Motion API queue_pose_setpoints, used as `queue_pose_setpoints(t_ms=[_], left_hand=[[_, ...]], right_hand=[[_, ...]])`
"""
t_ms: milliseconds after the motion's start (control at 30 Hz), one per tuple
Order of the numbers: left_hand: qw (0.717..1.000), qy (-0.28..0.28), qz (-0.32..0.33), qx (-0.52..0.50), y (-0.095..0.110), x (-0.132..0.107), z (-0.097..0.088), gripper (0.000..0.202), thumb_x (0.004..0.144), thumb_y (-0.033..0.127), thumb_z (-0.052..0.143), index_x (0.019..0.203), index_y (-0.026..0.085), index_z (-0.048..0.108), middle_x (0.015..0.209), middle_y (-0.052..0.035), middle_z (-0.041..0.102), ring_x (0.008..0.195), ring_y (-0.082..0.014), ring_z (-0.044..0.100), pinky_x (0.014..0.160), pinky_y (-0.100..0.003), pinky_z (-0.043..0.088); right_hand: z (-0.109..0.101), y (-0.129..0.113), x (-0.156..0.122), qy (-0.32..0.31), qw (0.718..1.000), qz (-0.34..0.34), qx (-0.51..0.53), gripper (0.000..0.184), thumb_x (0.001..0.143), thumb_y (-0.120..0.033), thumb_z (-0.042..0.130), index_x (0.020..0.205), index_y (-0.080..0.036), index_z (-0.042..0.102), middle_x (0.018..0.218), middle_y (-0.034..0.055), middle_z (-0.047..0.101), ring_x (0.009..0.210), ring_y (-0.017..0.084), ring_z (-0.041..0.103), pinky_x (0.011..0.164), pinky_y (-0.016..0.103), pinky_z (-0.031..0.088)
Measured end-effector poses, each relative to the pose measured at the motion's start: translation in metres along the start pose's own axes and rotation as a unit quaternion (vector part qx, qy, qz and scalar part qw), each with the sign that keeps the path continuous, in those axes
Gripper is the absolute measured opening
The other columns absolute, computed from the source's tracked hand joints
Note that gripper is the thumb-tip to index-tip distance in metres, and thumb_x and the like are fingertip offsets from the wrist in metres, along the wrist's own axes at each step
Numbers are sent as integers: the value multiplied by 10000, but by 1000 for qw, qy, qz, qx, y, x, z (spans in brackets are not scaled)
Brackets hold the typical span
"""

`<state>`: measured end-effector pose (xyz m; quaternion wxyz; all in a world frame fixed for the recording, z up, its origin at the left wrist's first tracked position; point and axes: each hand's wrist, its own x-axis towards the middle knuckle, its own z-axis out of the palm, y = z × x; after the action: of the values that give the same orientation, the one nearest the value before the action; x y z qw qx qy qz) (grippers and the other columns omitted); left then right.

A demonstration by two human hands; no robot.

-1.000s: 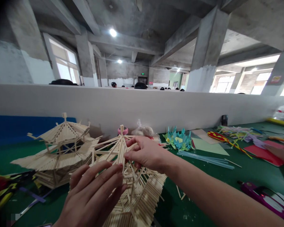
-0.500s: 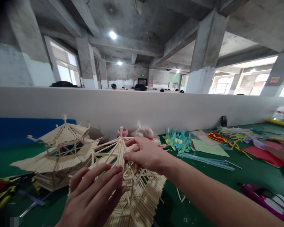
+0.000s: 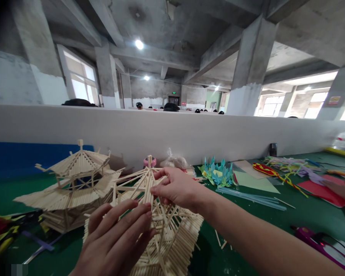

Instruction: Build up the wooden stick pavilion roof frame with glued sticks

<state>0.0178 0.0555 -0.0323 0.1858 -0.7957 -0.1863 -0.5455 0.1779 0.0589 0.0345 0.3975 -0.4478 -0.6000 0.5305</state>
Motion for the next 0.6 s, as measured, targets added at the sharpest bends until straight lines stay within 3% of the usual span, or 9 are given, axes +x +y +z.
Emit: queue_pose_setpoints(t_ms=[600], left_hand=[[1000,14,12,11,-1,-5,0,101,712,242,609,798,204,647,857,-4,686,878,-190,559,888,-362,286]], right_hand=[[0,-1,-2,-1,1000,11,14,177,712,-149,558,869,-156,476,497,-78,404,395,36,387,365,162,238]])
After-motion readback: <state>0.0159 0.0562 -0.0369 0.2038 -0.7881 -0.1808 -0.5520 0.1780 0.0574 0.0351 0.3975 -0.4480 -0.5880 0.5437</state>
